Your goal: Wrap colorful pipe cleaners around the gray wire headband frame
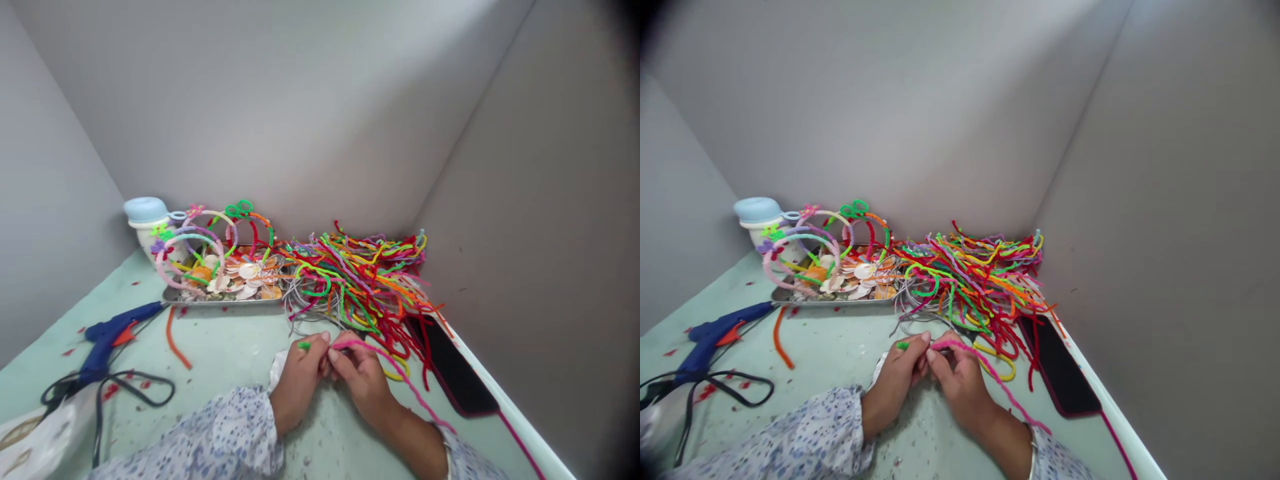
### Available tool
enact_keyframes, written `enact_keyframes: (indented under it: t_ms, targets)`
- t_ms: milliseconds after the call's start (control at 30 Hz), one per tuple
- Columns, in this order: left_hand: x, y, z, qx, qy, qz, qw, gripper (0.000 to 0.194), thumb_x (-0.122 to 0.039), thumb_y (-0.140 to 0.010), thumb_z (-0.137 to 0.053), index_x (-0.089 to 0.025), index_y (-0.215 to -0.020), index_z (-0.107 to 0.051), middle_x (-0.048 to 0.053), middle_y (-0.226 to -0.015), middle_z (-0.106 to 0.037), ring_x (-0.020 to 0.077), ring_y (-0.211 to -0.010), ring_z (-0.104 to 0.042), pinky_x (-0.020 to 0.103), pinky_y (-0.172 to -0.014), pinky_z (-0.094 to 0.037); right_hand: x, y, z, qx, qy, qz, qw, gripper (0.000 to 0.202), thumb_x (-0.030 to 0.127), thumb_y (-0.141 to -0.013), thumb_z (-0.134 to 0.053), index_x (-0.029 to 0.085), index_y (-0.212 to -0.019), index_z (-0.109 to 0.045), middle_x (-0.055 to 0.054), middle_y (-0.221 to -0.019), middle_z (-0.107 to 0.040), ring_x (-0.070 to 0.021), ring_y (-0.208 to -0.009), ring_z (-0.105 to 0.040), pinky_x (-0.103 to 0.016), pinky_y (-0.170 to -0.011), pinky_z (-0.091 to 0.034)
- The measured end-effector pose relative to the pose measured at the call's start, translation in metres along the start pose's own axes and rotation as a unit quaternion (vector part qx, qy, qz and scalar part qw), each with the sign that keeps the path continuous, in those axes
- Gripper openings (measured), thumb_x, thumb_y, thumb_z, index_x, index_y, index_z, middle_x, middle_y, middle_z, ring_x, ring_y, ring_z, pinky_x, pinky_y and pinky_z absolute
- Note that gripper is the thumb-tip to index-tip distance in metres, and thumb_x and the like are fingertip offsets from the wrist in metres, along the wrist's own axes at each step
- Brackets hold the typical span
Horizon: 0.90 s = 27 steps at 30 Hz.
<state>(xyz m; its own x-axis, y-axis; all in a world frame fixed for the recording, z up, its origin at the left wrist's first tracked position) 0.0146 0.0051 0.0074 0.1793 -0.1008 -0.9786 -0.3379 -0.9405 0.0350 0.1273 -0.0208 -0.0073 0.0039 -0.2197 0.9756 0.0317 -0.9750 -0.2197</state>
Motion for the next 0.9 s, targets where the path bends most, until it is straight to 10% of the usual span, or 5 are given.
enact_keyframes:
  t_ms: [400,900]
  targets:
    - [-0.003,-0.004,0.004,-0.101,0.047,0.02,0.994,0.037,-0.044,-0.081,-0.057,-0.018,-0.058,-0.043,-0.006,-0.053,-0.041,0.0085,-0.048,-0.037,0.02,-0.044,-0.028,0.004,-0.02,-0.012,0.021,-0.089,-0.025,0.995,0.014,0.031,-0.086,-0.058,0.02,-0.078,-0.055,0.001,-0.068,-0.059,-0.0141,-0.062,-0.056,-0.026,-0.06,-0.046]
    - [-0.005,0.004,0.012,-0.078,-0.022,0.002,0.997,0.04,-0.042,-0.085,-0.052,-0.018,-0.055,-0.044,-0.005,-0.048,-0.043,0.0081,-0.042,-0.039,0.02,-0.042,-0.029,0.004,-0.017,-0.014,0.041,-0.053,-0.056,0.996,0.019,0.036,-0.085,-0.057,0.019,-0.076,-0.055,0.002,-0.063,-0.055,-0.0122,-0.054,-0.05,-0.024,-0.052,-0.04]
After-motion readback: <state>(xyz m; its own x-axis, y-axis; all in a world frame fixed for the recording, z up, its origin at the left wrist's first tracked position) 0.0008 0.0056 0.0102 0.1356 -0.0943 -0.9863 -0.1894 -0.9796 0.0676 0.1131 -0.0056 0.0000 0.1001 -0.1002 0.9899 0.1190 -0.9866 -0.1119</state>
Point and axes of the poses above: each hand's wrist, its own y-axis away from the middle knuckle, its own z-axis out of the back of the hand, x = y × z, the point moved 2 cm from there along -y, towards the middle knuckle
